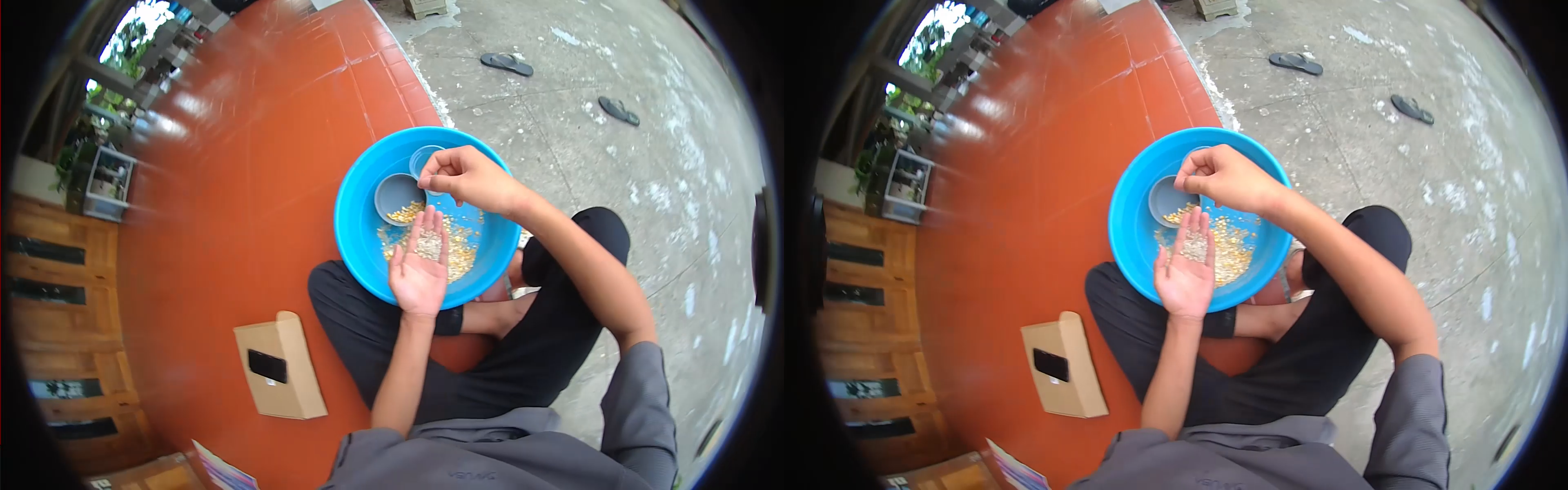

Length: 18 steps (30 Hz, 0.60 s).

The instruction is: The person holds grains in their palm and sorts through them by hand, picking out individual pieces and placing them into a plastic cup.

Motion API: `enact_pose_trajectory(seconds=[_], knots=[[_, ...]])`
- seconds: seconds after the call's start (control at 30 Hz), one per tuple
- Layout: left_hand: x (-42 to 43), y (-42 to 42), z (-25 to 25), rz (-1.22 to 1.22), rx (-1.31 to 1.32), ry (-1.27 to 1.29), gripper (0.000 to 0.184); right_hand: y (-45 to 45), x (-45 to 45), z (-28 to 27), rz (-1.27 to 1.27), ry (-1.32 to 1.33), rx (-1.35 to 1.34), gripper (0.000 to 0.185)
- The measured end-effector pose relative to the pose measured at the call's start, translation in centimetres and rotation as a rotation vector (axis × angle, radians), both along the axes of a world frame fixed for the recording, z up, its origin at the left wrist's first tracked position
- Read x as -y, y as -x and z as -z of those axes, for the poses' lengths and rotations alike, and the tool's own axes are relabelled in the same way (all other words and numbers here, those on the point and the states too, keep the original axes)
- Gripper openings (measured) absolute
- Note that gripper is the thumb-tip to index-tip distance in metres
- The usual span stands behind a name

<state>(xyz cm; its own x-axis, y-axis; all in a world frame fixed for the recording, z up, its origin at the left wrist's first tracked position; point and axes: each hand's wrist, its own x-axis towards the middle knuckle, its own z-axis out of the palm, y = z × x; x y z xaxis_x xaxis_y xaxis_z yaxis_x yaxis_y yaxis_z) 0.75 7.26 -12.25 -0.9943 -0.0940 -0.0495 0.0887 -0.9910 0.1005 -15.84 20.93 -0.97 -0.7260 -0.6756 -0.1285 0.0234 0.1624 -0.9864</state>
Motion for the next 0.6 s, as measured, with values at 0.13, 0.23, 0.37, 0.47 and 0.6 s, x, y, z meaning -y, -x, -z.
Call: enact_pose_trajectory(seconds=[0.13, 0.23, 0.37, 0.47, 0.6], knots=[[0.1, -0.2, 0.3, -0.007, 0.025, -0.036, 0.083, -1.4, 0.1, -1.5, -0.186, -0.207, -0.339, 0.011], [0.0, -0.4, 0.5, -0.028, 0.065, 0.05, 0.075, -1.6, 0.1, -0.6, -0.354, -0.202, -0.616, 0.013], [0.1, -0.3, 0.3, -0.019, 0.104, 0.135, 0.07, -1.4, 0.3, 0.0, -0.465, -0.274, -0.765, 0.015], [0.1, -0.3, 0.6, -0.023, 0.123, 0.122, 0.07, -1.0, 1.0, 0.7, -0.502, -0.291, -0.792, 0.016], [0.4, -0.5, 0.8, 0.036, 0.07, 0.035, 0.068, -1.0, 1.4, 0.9, -0.452, -0.374, -0.903, 0.02]])
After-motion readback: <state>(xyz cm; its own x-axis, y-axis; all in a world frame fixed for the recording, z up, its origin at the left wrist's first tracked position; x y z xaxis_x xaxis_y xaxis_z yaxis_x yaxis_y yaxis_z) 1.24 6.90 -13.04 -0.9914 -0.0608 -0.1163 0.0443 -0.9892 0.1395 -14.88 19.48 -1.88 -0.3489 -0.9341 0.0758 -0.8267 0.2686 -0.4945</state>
